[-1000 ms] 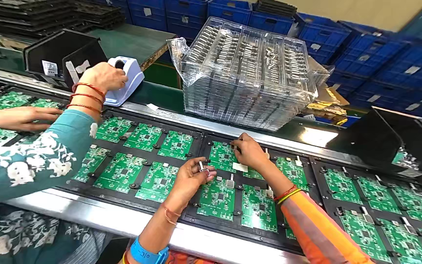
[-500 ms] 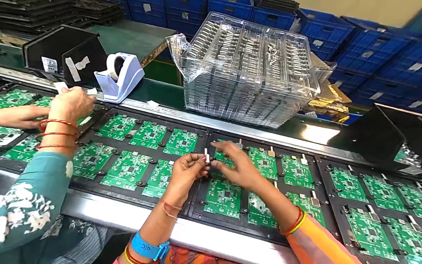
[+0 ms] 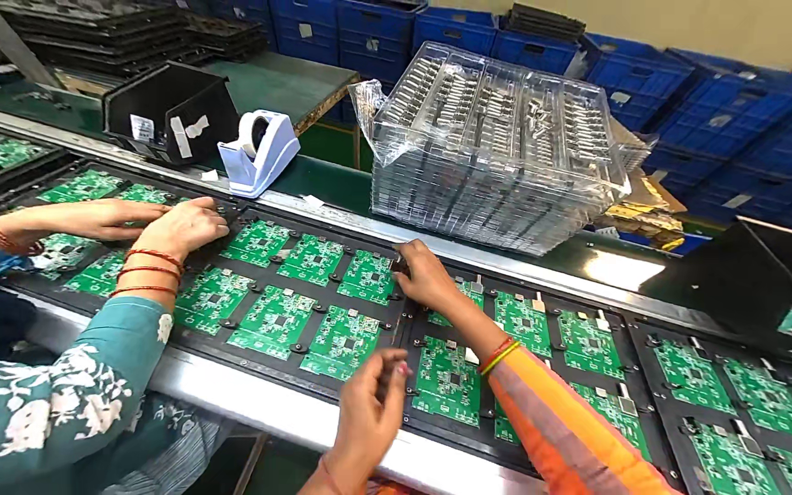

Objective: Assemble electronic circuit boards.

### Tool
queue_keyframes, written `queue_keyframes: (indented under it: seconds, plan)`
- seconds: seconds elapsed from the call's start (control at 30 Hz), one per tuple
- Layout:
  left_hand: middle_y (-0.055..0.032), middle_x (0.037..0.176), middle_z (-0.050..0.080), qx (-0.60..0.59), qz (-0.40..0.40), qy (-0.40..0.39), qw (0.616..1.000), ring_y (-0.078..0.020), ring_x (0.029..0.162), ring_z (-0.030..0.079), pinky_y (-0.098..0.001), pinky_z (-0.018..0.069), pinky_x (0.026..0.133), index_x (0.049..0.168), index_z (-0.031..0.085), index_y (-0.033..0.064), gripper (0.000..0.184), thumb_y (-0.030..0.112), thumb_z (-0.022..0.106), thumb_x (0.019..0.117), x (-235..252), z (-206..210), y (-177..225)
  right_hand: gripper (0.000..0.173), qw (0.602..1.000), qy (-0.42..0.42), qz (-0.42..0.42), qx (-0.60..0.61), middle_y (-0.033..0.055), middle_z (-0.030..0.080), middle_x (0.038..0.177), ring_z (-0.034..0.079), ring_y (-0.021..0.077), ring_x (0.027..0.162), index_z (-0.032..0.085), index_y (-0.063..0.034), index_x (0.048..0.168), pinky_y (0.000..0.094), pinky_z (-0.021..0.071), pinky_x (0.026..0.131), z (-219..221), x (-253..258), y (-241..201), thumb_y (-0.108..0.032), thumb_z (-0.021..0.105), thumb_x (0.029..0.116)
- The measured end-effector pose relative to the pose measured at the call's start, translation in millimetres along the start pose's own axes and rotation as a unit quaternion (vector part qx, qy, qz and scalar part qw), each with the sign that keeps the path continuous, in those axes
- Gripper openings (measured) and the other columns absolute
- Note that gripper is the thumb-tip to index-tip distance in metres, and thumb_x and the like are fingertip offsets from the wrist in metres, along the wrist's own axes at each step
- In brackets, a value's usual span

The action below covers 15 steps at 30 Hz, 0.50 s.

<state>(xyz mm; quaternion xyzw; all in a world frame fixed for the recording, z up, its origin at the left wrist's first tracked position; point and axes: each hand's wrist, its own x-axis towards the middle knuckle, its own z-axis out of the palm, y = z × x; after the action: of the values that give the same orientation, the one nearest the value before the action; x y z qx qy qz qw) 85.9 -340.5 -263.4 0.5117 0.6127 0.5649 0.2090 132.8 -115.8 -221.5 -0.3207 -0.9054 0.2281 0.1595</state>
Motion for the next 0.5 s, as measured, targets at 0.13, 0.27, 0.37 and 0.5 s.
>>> queue_keyframes:
  seconds: [0.13, 0.27, 0.37, 0.5]
  plan:
    - [-0.0034, 0.087, 0.073, 0.033, 0.083, 0.001, 0.996, -0.0042, 0.068, 0.066, -0.0187, 0.0564, 0.063, 0.114, 0.069, -0.0021, 0.028, 0.017, 0.051, 0.1045, -8, 6, -6, 0.027, 0.998, -0.004, -0.005, -0.067, 0.0276, 0.064, 0.115, 0.063, 0.0438, 0.11, 0.07, 0.005, 0.115, 0.0579, 0.0504, 0.094, 13, 18, 6, -0.005, 0.07, 0.0902]
    - [-0.0039, 0.087, 0.073, 0.048, 0.082, -0.004, 0.996, -0.005, 0.068, 0.066, -0.0189, 0.0562, 0.063, 0.113, 0.07, -0.0007, 0.027, 0.017, 0.051, 0.1041, -6, 6, -8, 0.024, 0.992, -0.024, 0.024, -0.124, 0.0279, 0.062, 0.119, 0.059, 0.0445, 0.115, 0.074, -0.0001, 0.113, 0.0586, 0.0479, 0.093, 13, 26, 8, -0.008, 0.066, 0.092]
    - [-0.0041, 0.087, 0.073, 0.05, 0.086, -0.014, 0.995, -0.0051, 0.069, 0.067, -0.0184, 0.0566, 0.065, 0.111, 0.07, 0.0003, 0.026, 0.016, 0.051, 0.1035, -5, 6, -9, 0.022, 0.984, -0.07, 0.04, -0.161, 0.0259, 0.065, 0.115, 0.058, 0.0439, 0.116, 0.075, -0.0019, 0.111, 0.0587, 0.0462, 0.091, 3, 27, 5, -0.01, 0.064, 0.0939]
    - [-0.0031, 0.087, 0.073, 0.047, 0.079, -0.017, 0.996, -0.0041, 0.068, 0.066, -0.018, 0.056, 0.063, 0.111, 0.071, 0.0011, 0.026, 0.016, 0.051, 0.1037, -6, 6, -10, 0.021, 0.981, -0.078, 0.056, -0.166, 0.0247, 0.068, 0.113, 0.062, 0.043, 0.113, 0.075, -0.001, 0.109, 0.0594, 0.046, 0.093, -1, 25, 5, -0.01, 0.064, 0.095]
